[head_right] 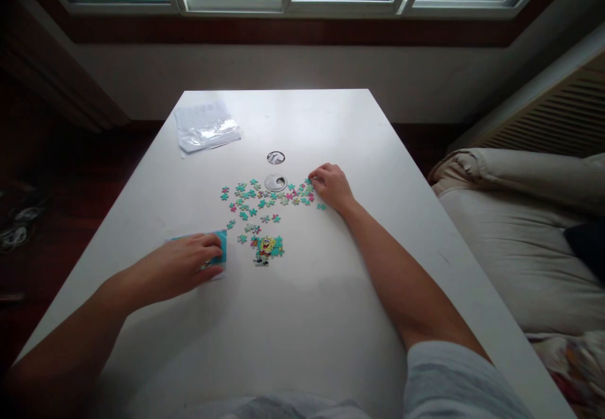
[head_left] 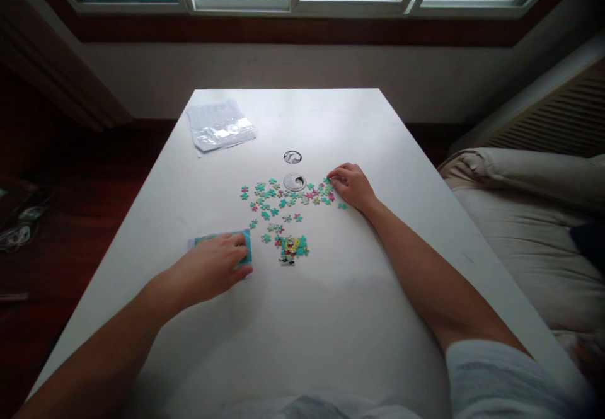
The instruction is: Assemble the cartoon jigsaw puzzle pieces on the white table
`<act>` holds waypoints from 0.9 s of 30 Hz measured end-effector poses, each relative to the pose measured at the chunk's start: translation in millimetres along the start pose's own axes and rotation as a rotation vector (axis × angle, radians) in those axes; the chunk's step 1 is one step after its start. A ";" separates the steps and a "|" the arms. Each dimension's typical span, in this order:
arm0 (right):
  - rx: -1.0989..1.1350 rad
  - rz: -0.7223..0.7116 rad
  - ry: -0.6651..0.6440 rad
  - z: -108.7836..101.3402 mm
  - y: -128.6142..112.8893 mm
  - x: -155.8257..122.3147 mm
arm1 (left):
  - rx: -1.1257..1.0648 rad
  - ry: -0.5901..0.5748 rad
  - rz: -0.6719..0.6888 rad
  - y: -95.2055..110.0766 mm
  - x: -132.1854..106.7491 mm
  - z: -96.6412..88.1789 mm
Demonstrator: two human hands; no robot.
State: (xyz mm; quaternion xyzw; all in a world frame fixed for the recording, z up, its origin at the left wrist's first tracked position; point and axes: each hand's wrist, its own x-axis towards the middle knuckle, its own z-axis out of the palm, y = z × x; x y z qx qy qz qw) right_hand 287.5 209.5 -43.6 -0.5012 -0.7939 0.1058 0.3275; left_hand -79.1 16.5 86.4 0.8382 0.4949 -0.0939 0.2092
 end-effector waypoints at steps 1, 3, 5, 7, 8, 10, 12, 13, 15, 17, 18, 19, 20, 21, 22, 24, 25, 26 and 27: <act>-0.001 -0.001 0.000 0.1 0.1 0.1 | 0.056 -0.026 0.001 -3.2 0.6 1.1; -0.003 -0.005 -0.001 0.6 0.7 0.4 | 0.133 -0.023 -0.022 -10.8 2.6 4.1; -0.007 -0.005 0.001 1.3 1.6 0.5 | 0.169 0.020 -0.044 -18.3 6.0 8.4; -0.009 -0.005 0.006 2.0 2.3 0.4 | 0.182 0.096 -0.053 -23.9 10.6 13.1; -0.009 -0.006 0.008 2.3 2.5 0.4 | 0.185 0.120 -0.057 -25.6 13.1 15.1; -0.008 -0.008 0.012 2.4 2.3 0.2 | 0.202 0.135 -0.072 -26.8 17.5 17.6; -0.008 -0.008 0.011 1.9 1.8 0.2 | 0.220 0.139 -0.091 -25.8 20.0 18.0; -0.008 -0.008 0.009 1.6 1.4 0.2 | 0.227 0.143 -0.096 -24.9 20.5 17.7; -0.009 -0.007 0.006 0.9 0.9 0.2 | 0.234 0.154 -0.083 -23.2 21.4 16.9; -0.011 -0.005 0.003 0.5 0.6 0.2 | 0.245 0.181 -0.070 -22.0 23.7 17.1; -0.011 -0.005 0.004 0.5 0.7 0.2 | 0.253 0.212 -0.080 -21.6 26.1 17.8; -0.011 -0.006 0.005 0.6 0.7 0.2 | 0.262 0.252 -0.101 -21.4 29.3 19.1; -0.011 -0.006 0.006 0.6 0.8 0.2 | 0.267 0.314 -0.146 -21.2 33.1 20.9; -0.010 -0.007 0.006 0.6 0.8 0.2 | 0.275 0.376 -0.180 -21.0 37.2 23.0; -0.010 -0.006 0.006 0.6 0.7 0.3 | 0.283 0.417 -0.194 -20.8 41.3 25.3; -0.009 -0.004 0.005 0.4 0.3 0.4 | 0.300 0.449 -0.206 -20.3 47.7 30.0; -0.009 -0.004 0.006 0.2 0.1 0.4 | 0.303 0.453 -0.201 -20.0 49.6 32.1; -0.009 -0.005 0.007 0.0 -0.1 0.5 | 0.305 0.457 -0.198 -19.6 50.6 33.9; -0.009 -0.005 0.007 -0.1 -0.3 0.5 | 0.306 0.461 -0.192 -19.2 50.9 35.4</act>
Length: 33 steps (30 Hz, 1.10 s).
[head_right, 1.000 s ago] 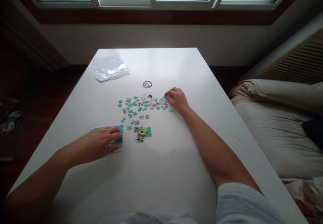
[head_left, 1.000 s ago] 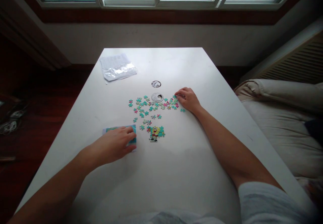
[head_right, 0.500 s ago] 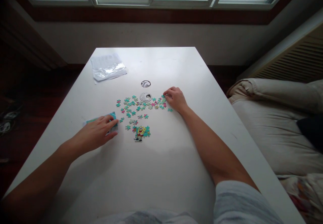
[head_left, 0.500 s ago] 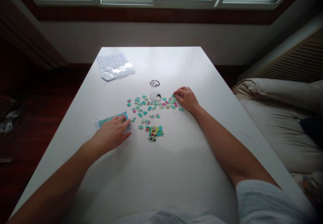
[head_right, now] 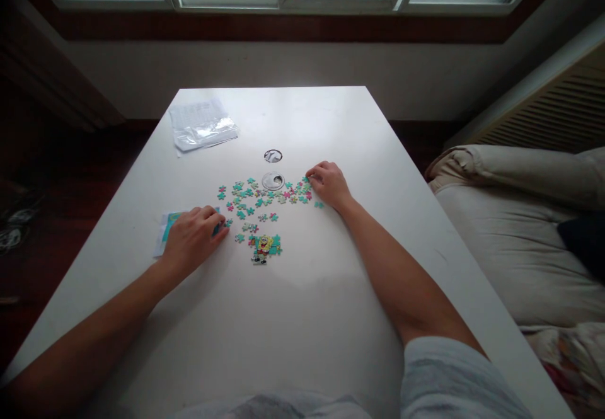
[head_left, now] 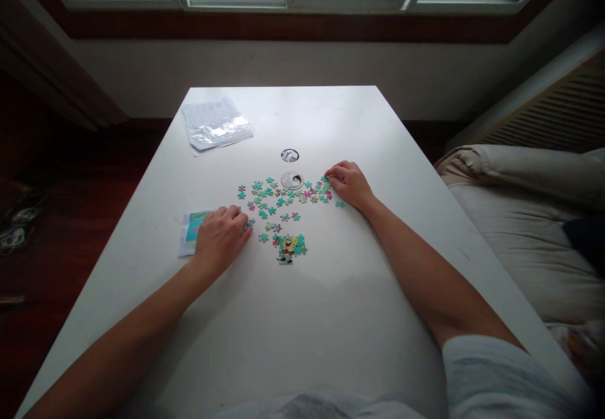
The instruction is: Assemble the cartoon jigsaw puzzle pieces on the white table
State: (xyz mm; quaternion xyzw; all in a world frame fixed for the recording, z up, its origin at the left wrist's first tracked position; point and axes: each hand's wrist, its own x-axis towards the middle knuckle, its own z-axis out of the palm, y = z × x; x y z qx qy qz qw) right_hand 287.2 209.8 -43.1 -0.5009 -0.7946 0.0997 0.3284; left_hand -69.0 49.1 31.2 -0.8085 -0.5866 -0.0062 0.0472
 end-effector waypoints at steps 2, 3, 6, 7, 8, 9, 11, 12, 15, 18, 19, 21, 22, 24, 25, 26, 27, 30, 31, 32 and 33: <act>0.001 -0.001 -0.002 0.0 0.1 0.1 | 0.000 0.013 0.001 1.0 -1.5 1.2; 0.003 -0.001 -0.001 0.1 0.2 0.1 | 0.000 0.017 0.000 1.3 -2.1 1.4; 0.004 0.000 0.000 0.6 0.7 0.2 | 0.005 0.021 -0.010 2.2 -2.4 2.1; 0.003 0.001 0.001 0.7 0.7 0.2 | 0.007 0.020 -0.014 2.7 -2.2 2.4; 0.001 0.002 0.002 0.6 0.6 0.2 | 0.008 0.018 -0.017 3.3 -1.9 2.6; -0.001 0.002 0.002 0.5 0.4 0.2 | 0.009 0.016 -0.021 4.0 -1.8 2.7; -0.003 0.001 0.001 0.1 -0.3 0.2 | 0.005 0.014 -0.029 5.6 -1.8 2.4; -0.004 0.001 -0.001 -0.2 -0.7 0.2 | 0.000 0.012 -0.031 6.4 -2.0 2.2; -0.008 0.011 -0.009 -0.7 -1.6 0.2 | -0.011 -0.004 -0.034 7.9 -2.7 1.6; -0.005 0.021 -0.017 -0.6 -1.4 0.2 | -0.007 -0.019 -0.040 7.8 -3.0 2.2; -0.002 0.021 -0.017 -0.5 -1.2 0.2 | -0.007 -0.019 -0.038 7.4 -2.8 2.8; 0.001 0.020 -0.017 -0.3 -0.8 0.2 | -0.024 -0.015 -0.034 6.5 -2.2 4.2; 0.000 0.020 -0.018 -0.3 -0.7 0.3 | -0.041 -0.014 -0.036 5.9 -1.7 5.0; -0.003 0.021 -0.018 -0.2 -0.7 0.5 | -0.090 -0.013 -0.043 4.6 -0.3 6.7; -0.004 0.021 -0.017 -0.1 -0.8 0.6 | -0.116 -0.012 -0.047 3.9 0.5 7.6; -0.003 0.019 -0.016 -0.1 -0.8 0.8 | -0.141 -0.009 -0.051 3.1 1.4 8.5; -0.002 0.016 -0.015 -0.1 -0.9 1.0 | -0.163 -0.004 -0.056 2.2 2.4 9.3; -0.003 0.017 -0.011 0.0 -1.0 1.3 | -0.220 -0.007 -0.075 -0.3 4.8 11.0; -0.004 0.020 -0.010 0.0 -1.2 1.3 | -0.236 -0.020 -0.079 -1.0 5.3 11.3; -0.006 0.024 -0.010 0.0 -1.3 1.2 | -0.251 -0.036 -0.082 -1.4 5.5 11.5; -0.006 0.026 -0.009 -0.1 -1.5 1.2 | -0.264 -0.055 -0.080 -1.7 5.6 11.6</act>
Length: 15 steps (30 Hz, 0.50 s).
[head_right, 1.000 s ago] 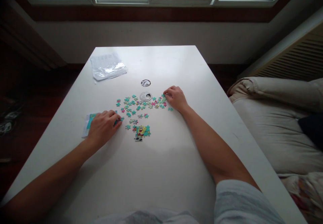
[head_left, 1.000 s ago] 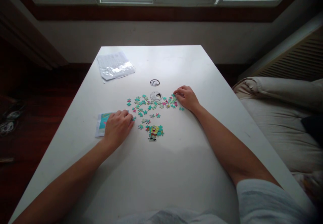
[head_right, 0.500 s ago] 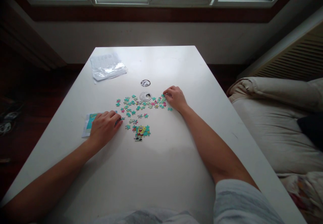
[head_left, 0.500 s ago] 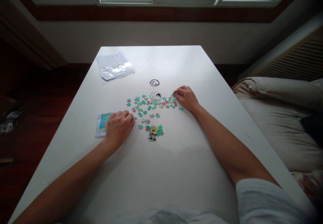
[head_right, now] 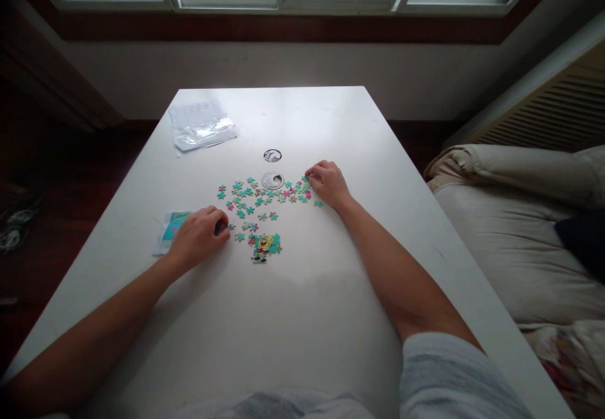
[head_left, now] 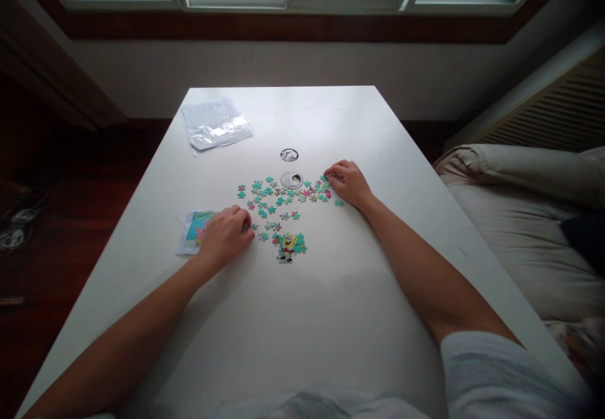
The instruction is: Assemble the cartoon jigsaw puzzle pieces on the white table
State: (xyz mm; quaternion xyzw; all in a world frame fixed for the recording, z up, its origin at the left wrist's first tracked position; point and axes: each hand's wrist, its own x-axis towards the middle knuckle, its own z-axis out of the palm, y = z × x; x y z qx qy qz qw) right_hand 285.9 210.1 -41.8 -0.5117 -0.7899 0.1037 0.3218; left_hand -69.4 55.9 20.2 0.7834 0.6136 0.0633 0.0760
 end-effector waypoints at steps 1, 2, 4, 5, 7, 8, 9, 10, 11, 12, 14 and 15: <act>0.000 0.000 0.000 -0.1 -0.2 -0.1 | -0.010 -0.016 0.003 -0.1 -0.2 0.0; 0.000 -0.001 0.002 -0.2 -0.4 -0.2 | -0.018 -0.028 0.008 -0.2 -0.5 0.1; 0.000 -0.004 0.005 -0.3 -0.7 -0.3 | -0.027 -0.038 0.020 0.0 -1.5 0.7; 0.001 -0.006 0.005 -0.3 -0.7 -0.4 | -0.030 -0.035 0.022 0.3 -2.0 1.1; 0.001 -0.009 0.002 -0.3 -0.4 -0.4 | -0.036 -0.030 0.021 1.3 -3.1 1.8; 0.001 -0.008 0.001 -0.3 -0.1 -0.4 | -0.041 -0.028 0.020 2.2 -3.6 2.0; 0.000 -0.008 -0.001 -0.2 0.2 -0.4 | -0.046 -0.028 0.019 3.3 -4.1 1.9; 0.000 -0.007 -0.002 -0.2 0.5 -0.3 | -0.049 -0.030 0.021 4.7 -4.5 1.6; 0.000 -0.007 -0.002 -0.1 0.8 -0.3 | -0.052 -0.033 0.022 6.1 -4.9 1.1; 0.000 -0.008 -0.002 0.0 1.0 -0.4 | -0.052 -0.036 0.022 7.4 -5.2 0.5; -0.001 -0.010 -0.002 0.3 1.2 -0.4 | -0.054 -0.040 0.023 9.5 -5.7 -0.5; -0.001 -0.011 -0.001 0.5 1.2 -0.4 | -0.062 -0.039 0.023 10.0 -6.0 -0.7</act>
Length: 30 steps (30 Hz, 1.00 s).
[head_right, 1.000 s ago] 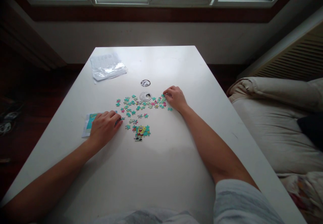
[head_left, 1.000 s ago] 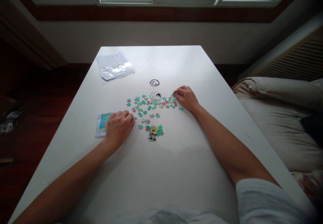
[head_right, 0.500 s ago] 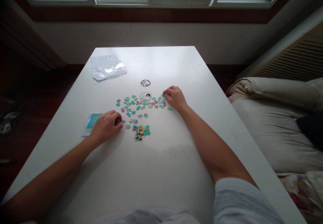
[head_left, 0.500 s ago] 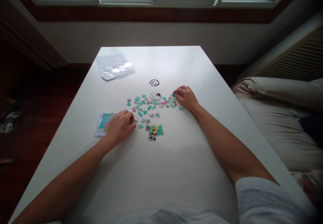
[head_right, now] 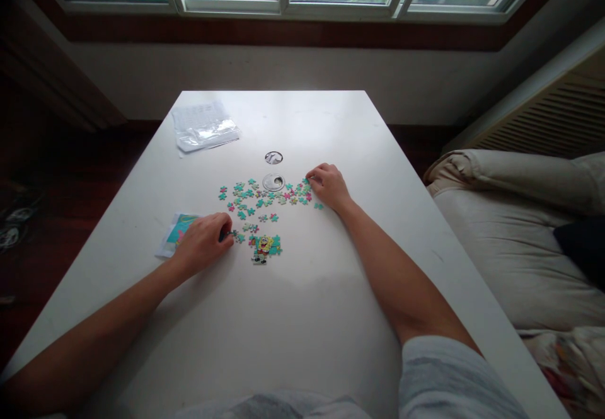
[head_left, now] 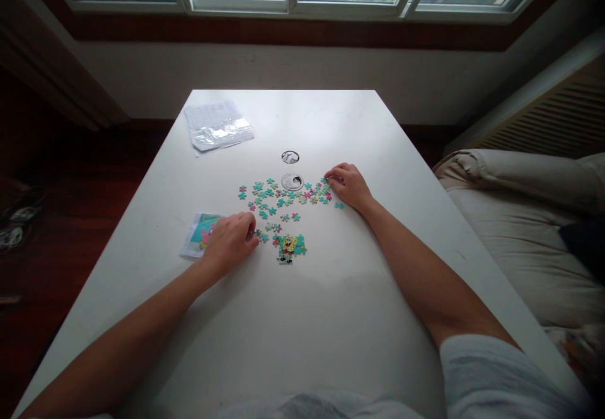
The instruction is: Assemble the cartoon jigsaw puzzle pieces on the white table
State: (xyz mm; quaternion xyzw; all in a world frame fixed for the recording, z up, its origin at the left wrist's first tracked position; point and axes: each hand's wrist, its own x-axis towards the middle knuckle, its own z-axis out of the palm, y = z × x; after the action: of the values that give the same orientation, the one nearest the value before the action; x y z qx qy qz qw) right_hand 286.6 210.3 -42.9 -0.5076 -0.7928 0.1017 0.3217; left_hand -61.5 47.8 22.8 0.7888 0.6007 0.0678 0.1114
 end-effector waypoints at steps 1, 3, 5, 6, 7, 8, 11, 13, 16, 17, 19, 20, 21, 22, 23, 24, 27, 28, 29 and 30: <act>0.000 -0.001 0.001 0.3 0.0 -0.1 | -0.015 0.003 0.002 0.1 -0.2 0.1; 0.001 -0.002 0.002 0.9 0.2 -0.2 | -0.057 0.010 0.010 -0.7 -0.6 1.1; 0.004 -0.001 -0.003 1.2 0.8 -0.5 | -0.088 0.017 0.022 -2.1 -1.0 2.6; 0.005 0.002 -0.008 1.1 1.3 -0.6 | -0.093 0.018 0.027 -2.7 -1.2 3.2; 0.008 0.006 -0.010 0.7 1.6 -0.6 | -0.092 0.017 0.033 -3.2 -1.5 3.6; 0.011 0.011 -0.010 -0.2 1.5 -0.7 | -0.090 0.015 0.034 -3.5 -1.7 3.7; 0.015 0.013 0.021 -5.7 -5.2 -0.2 | -0.097 0.014 0.019 -3.3 -2.1 2.0; 0.015 0.001 0.063 -10.1 -19.2 -0.2 | -0.129 0.037 0.013 -2.2 -2.1 0.3; 0.099 -0.026 0.053 -12.4 -56.7 -3.6 | -0.225 0.112 0.038 0.9 -2.0 -1.4; 0.157 -0.051 0.018 -11.2 -72.1 -6.1 | -0.266 0.135 0.041 2.5 -2.0 -1.4; 0.278 -0.143 -0.081 -6.6 -103.0 -12.9 | -0.359 0.165 0.020 6.2 -2.5 -0.6; 0.334 -0.188 -0.137 -3.7 -117.0 -16.8 | -0.409 0.175 -0.001 8.3 -2.9 0.1; 0.386 -0.216 -0.188 -0.8 -129.1 -20.5 | -0.460 0.187 -0.024 10.5 -3.5 0.9; 0.427 -0.236 -0.233 1.9 -138.9 -23.9 | -0.506 0.199 -0.043 12.6 -4.1 1.8; 0.458 -0.250 -0.266 4.0 -146.4 -26.8 | -0.545 0.209 -0.050 14.8 -4.8 2.8; 0.486 -0.247 -0.288 5.5 -151.6 -29.0 | -0.572 0.218 -0.051 16.8 -5.6 3.8; 0.537 -0.219 -0.314 6.6 -157.5 -32.1 | -0.578 0.219 -0.038 22.0 -7.6 6.7; 0.553 -0.207 -0.326 6.3 -157.9 -32.4 | -0.571 0.216 -0.033 23.3 -8.1 7.6; 0.570 -0.194 -0.343 5.9 -158.1 -32.6 | -0.568 0.215 -0.027 24.4 -8.6 8.4; 0.589 -0.182 -0.360 5.6 -158.3 -32.8 | -0.569 0.218 -0.021 25.2 -9.0 9.3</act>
State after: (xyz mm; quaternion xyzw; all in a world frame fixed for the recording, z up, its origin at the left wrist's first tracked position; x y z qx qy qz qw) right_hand 175.2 109.3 16.6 -0.2944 -0.8153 0.3847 0.3171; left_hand -38.1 31.9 20.6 0.7078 0.5740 0.3164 0.2634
